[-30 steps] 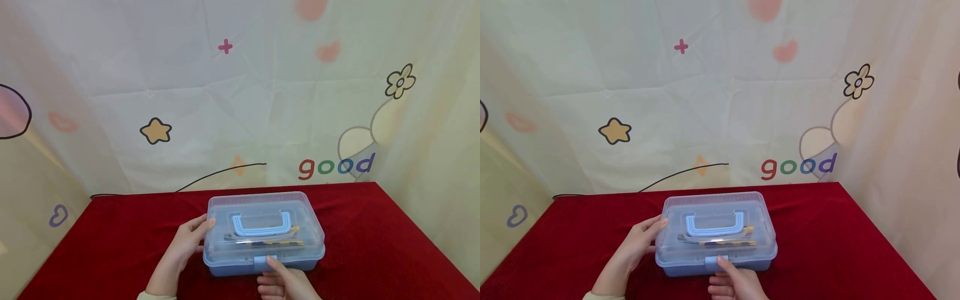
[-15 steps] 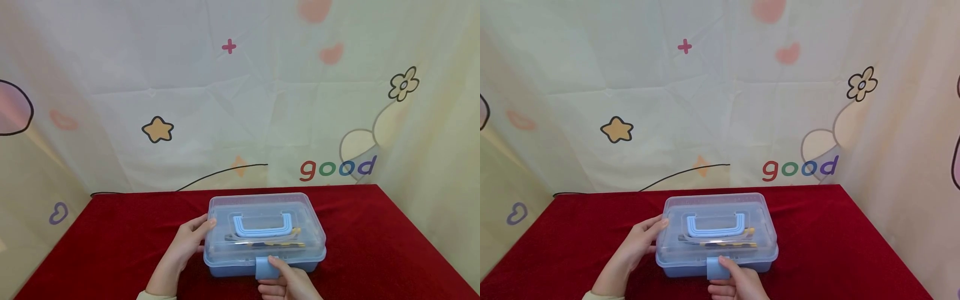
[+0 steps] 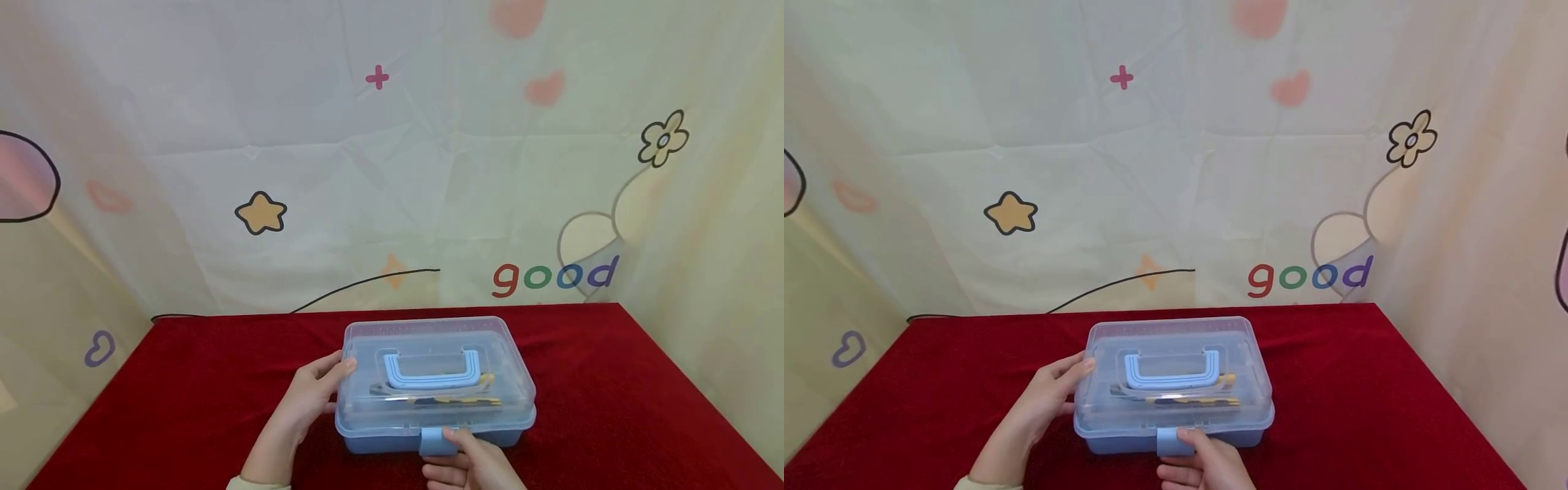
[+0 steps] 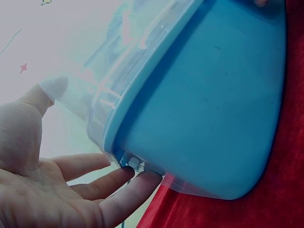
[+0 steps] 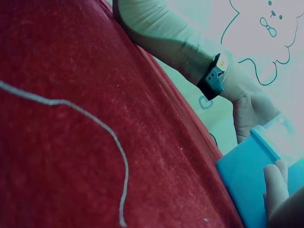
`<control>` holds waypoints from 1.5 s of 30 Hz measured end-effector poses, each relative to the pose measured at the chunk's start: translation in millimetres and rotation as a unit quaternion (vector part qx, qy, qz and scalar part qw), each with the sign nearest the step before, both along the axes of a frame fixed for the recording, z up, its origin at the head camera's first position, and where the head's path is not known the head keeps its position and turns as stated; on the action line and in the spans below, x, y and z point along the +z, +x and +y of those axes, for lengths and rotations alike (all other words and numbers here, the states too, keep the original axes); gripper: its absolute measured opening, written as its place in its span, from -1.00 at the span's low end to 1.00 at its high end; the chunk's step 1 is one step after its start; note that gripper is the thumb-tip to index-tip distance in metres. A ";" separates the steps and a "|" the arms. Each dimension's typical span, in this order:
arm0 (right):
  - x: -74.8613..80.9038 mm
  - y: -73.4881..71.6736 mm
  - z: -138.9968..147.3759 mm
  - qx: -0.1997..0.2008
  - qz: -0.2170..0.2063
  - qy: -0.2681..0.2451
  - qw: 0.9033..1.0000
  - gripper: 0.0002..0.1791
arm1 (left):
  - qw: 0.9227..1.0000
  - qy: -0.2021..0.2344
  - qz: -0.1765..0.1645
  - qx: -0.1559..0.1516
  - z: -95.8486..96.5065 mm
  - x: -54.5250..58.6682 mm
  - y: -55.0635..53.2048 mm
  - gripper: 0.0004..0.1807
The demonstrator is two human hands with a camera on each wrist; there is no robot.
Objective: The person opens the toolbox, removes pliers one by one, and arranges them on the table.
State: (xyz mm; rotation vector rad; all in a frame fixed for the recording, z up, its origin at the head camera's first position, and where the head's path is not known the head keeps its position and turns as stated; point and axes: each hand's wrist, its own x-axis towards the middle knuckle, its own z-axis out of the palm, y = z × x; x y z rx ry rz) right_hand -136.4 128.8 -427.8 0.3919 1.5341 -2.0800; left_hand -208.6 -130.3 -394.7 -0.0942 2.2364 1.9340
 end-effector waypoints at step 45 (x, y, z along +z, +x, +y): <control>11.8 -7.5 22.9 0.262 0.183 0.235 0.918 -0.72 | 1.000 -0.001 0.005 0.000 1.1 0.1 1.0 -0.17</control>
